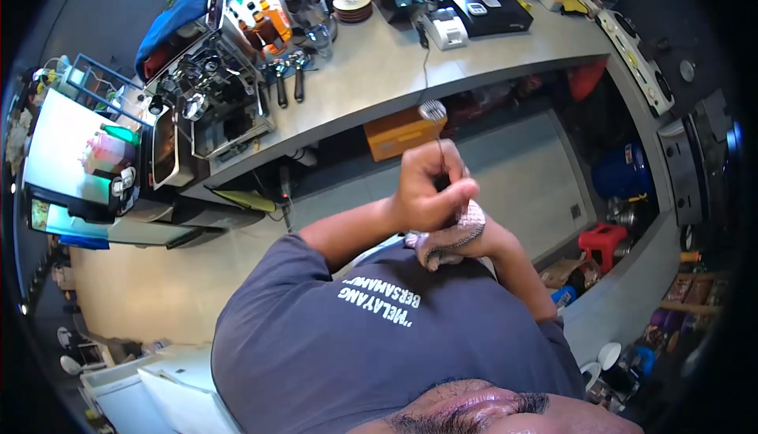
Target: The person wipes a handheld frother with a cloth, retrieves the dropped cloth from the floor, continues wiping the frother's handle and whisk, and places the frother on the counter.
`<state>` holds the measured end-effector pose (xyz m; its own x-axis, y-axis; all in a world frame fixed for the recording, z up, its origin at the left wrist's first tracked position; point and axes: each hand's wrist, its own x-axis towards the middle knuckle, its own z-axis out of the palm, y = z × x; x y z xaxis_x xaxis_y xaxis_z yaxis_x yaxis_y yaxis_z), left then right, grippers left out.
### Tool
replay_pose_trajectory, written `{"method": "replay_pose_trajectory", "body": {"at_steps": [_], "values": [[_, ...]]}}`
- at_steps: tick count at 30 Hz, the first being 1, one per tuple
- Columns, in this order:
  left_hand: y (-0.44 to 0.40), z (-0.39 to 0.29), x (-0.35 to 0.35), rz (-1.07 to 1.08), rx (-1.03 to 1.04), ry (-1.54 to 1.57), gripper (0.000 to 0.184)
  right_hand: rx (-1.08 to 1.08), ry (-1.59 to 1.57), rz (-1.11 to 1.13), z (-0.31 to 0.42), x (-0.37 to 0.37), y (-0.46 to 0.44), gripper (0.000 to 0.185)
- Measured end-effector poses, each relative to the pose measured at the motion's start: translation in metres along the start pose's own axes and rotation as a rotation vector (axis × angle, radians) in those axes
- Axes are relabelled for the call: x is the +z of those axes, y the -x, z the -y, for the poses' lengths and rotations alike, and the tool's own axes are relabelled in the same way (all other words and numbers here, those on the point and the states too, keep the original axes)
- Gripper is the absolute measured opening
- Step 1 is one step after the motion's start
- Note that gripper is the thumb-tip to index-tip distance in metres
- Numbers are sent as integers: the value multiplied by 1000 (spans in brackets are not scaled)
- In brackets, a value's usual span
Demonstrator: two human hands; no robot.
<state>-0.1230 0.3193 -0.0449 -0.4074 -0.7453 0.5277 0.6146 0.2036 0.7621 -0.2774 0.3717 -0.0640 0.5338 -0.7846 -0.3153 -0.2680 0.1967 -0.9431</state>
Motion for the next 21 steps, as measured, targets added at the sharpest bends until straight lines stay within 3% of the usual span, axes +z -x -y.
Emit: {"method": "replay_pose_trajectory", "body": {"at_steps": [1,4,7,9,11,15,16,17,19,21], "values": [[-6,1,5,-46,24,-20,26,146,16,-67,11,-2,13,28],[-20,1,22,-130,110,192,24,5,130,-235,-4,-9,47,34],[-6,24,47,-60,18,48,24,-291,-102,-456,-20,-16,72,47],[9,32,65,11,-93,138,24,-335,11,-446,-9,-23,80,61],[17,37,64,101,70,-15,22,-463,109,-495,1,-23,75,63],[19,5,48,-109,120,-51,23,-111,140,-698,-43,-18,43,41],[21,0,42,-182,136,-17,22,-104,332,-734,-22,-12,44,34],[23,-6,35,-256,152,19,22,-199,361,-697,-33,-10,39,29],[37,-10,24,-336,182,-76,22,-325,320,-565,-28,1,30,39],[52,-15,14,-406,206,-120,23,-437,109,-671,-20,22,8,52]]}}
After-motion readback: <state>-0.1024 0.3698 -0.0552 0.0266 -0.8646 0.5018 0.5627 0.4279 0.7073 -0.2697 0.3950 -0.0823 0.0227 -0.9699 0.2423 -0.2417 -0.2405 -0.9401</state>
